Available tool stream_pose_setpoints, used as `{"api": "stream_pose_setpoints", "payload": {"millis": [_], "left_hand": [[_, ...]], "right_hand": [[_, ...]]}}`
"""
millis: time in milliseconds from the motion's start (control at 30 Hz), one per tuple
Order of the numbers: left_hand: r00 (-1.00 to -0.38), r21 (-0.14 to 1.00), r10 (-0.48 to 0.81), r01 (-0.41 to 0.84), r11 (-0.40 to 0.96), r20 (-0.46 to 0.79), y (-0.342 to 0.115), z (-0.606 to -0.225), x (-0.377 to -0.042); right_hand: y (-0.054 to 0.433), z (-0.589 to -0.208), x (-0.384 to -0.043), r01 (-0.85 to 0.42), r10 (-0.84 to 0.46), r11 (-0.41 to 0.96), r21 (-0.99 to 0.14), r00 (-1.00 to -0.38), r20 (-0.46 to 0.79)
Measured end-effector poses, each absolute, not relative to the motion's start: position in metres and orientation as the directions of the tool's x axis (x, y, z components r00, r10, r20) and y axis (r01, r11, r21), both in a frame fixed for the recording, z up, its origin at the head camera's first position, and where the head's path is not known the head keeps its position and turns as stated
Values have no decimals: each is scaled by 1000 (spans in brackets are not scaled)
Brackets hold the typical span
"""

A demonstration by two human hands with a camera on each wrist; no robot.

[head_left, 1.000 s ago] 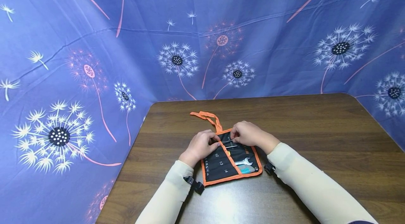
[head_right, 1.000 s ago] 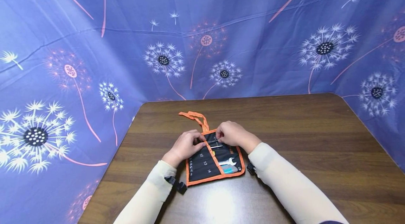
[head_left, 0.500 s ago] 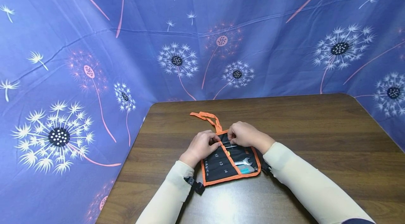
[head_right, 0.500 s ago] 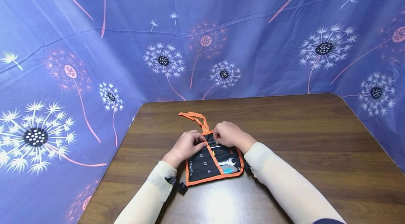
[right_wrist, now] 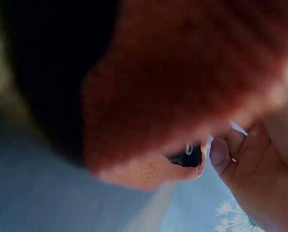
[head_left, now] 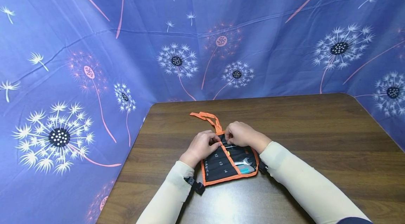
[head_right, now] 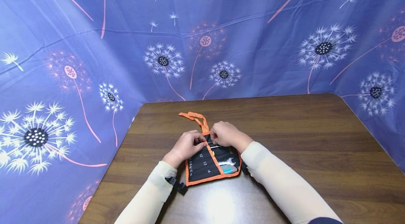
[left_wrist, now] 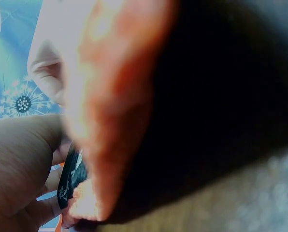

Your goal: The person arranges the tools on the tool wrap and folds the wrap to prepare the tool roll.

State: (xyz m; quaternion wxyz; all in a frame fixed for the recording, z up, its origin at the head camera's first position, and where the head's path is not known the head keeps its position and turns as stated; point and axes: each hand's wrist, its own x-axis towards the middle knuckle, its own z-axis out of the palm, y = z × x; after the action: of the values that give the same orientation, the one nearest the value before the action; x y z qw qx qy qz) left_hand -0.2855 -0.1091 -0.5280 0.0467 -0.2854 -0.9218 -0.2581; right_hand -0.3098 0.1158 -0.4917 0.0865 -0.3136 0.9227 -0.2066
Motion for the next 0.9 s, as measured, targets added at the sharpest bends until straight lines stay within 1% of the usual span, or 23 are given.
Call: {"api": "stream_pose_setpoints", "payload": {"millis": [133, 333, 600, 900], "left_hand": [[-836, 452, 498, 544, 707, 229, -109, -527, -286], [-839, 455, 501, 539, 709, 213, -111, -526, -285], [-845, 474, 500, 525, 707, 192, -117, -521, -281], [-862, 482, 476, 497, 721, 177, -128, -523, -280]], "right_hand": [[114, -491, -310, -532, -608, 722, -443, -793, -41], [119, -491, -309, -491, -596, 723, -486, -800, -78], [134, -495, -312, -462, -565, 746, -479, -821, -88], [149, -496, -313, -459, -564, 734, -501, -823, -71]]}}
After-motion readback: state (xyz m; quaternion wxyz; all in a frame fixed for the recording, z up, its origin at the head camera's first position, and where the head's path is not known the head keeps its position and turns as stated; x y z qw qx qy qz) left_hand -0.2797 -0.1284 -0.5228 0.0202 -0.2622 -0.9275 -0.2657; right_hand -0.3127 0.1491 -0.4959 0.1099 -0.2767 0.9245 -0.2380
